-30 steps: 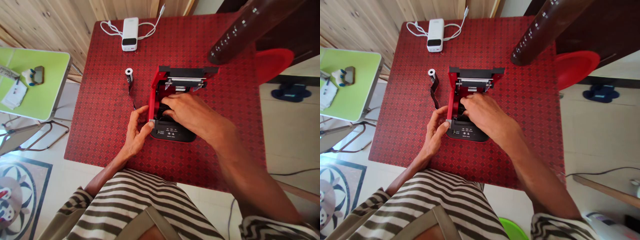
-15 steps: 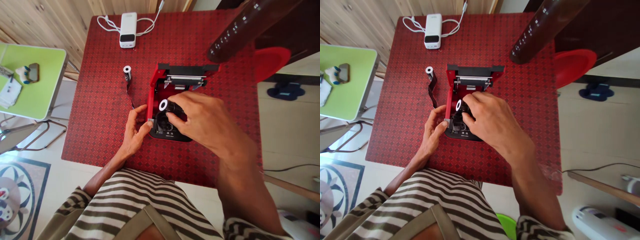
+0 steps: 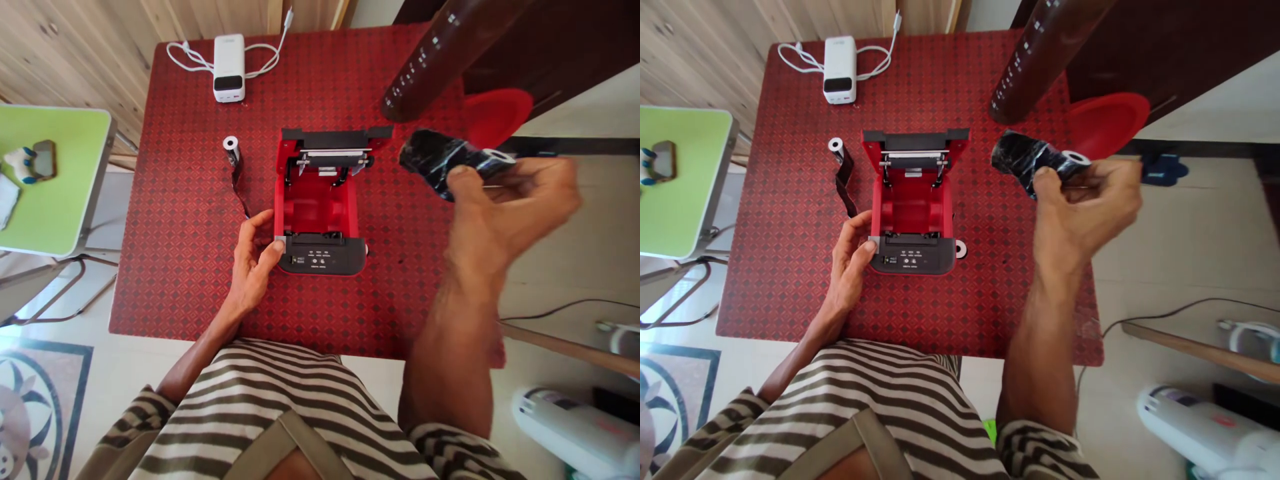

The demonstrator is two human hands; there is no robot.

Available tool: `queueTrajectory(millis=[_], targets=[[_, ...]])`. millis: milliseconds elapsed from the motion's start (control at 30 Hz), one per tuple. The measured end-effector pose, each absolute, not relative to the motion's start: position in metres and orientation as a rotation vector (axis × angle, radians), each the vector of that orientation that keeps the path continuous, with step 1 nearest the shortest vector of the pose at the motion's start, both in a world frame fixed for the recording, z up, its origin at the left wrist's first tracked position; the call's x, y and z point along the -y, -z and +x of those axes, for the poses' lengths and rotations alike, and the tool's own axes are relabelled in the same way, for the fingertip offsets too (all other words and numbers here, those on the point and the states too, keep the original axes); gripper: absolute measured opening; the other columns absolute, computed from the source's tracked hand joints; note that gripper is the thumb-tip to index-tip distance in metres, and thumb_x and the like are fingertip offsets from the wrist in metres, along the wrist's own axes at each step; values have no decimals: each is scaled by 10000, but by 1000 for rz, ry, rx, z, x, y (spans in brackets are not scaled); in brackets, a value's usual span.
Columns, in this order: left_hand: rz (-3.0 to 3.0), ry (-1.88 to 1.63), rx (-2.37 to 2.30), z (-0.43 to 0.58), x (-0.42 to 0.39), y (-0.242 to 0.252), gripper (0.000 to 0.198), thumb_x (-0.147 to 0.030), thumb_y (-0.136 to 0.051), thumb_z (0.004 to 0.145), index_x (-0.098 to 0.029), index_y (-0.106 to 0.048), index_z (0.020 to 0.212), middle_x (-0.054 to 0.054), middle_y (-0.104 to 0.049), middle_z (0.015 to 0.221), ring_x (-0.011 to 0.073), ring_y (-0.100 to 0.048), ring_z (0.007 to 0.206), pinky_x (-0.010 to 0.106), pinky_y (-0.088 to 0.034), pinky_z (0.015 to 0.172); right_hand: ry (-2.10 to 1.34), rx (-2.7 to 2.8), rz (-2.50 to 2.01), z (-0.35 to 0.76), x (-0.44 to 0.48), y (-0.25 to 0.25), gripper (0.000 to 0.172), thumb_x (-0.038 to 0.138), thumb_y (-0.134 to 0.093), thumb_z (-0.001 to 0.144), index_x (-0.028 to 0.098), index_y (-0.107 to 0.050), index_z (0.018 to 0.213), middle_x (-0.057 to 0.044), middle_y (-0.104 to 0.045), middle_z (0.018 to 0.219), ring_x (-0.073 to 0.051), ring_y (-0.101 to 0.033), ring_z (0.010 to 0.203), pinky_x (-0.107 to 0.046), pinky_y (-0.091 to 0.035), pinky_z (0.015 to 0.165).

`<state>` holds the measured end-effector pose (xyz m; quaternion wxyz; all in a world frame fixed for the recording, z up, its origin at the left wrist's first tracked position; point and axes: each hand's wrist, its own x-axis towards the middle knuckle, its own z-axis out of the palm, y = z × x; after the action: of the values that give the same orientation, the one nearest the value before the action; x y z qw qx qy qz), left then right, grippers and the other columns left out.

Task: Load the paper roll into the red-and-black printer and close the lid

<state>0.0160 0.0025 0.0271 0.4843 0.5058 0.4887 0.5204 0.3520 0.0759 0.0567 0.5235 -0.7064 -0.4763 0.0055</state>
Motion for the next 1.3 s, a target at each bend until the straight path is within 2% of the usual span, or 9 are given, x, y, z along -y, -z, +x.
queueTrajectory(millis=[100,233,400,667,800,933,1000,1100,1300], targets=[[1237,-1272,-1202,16,-2,-24,636,-808,-855,1164,-346,-785,1595,115,-899,1512,369,-870,1376,552,-731,1164,38,1184,-1793,341,-94,-28,289,373,-974,1064,363,-690,1114,-134,-870,1054,-337,-817,926,-537,-696,844],[1230,-1278,-1217,14,-2,-22,633,-789,-872,1154,-333,-795,1587,114,-888,1525,348,-861,1361,512,-735,1130,-214,1472,-1751,314,-102,-13,292,421,-955,1056,323,-743,1231,-98,-921,1125,-338,-852,943,-555,-718,917],[1246,-1267,-1218,13,-2,-22,622,-785,-853,1170,-329,-795,1590,115,-888,1533,331,-861,1291,502,-730,1095,-539,1673,-1541,307,-97,-13,207,464,-913,1044,317,-807,1143,-66,-953,1104,-331,-909,962,-524,-740,938],[1285,-1266,-1229,12,-2,-23,626,-806,-827,1179,-344,-803,1600,99,-903,1466,345,-856,1288,533,-708,1131,-643,1628,-1551,310,-93,-5,276,560,-943,1042,331,-873,1179,-67,-985,1133,-333,-934,985,-546,-787,941],[1284,-1282,-1221,12,-3,-22,613,-796,-839,1175,-337,-819,1580,104,-894,1485,335,-846,1287,508,-708,1102,-727,1626,-1521,316,-96,-3,276,421,-976,1002,333,-897,1252,-70,-995,1185,-347,-958,1038,-587,-811,993],[1273,-1299,-1240,13,-3,-21,637,-805,-850,1152,-327,-825,1572,104,-896,1475,331,-842,1282,491,-708,1069,-805,1642,-1516,333,-83,-13,548,256,-954,923,329,-877,1461,-78,-997,1334,-371,-972,1164,-639,-817,1079],[1269,-1294,-1248,13,-3,-22,643,-814,-846,1145,-329,-824,1566,100,-903,1454,327,-845,1258,486,-710,1051,-765,1649,-1544,342,-64,-21,530,242,-900,957,318,-875,1481,-95,-991,1367,-366,-968,1184,-644,-808,1107],[1276,-1264,-1256,12,-2,-25,657,-832,-836,1152,-330,-816,1575,101,-908,1457,329,-851,1247,496,-715,1064,-787,1685,-1572,347,-27,-33,416,265,-843,999,306,-898,1410,-85,-987,1272,-355,-962,1103,-651,-797,1095],[1279,-1275,-1230,11,-3,-25,603,-794,-843,1174,-347,-826,1578,89,-922,1425,331,-869,1255,492,-722,1064,-841,1656,-1630,317,16,-30,506,417,-987,951,279,-833,1413,-122,-946,1360,-329,-914,1008,-561,-784,949]])
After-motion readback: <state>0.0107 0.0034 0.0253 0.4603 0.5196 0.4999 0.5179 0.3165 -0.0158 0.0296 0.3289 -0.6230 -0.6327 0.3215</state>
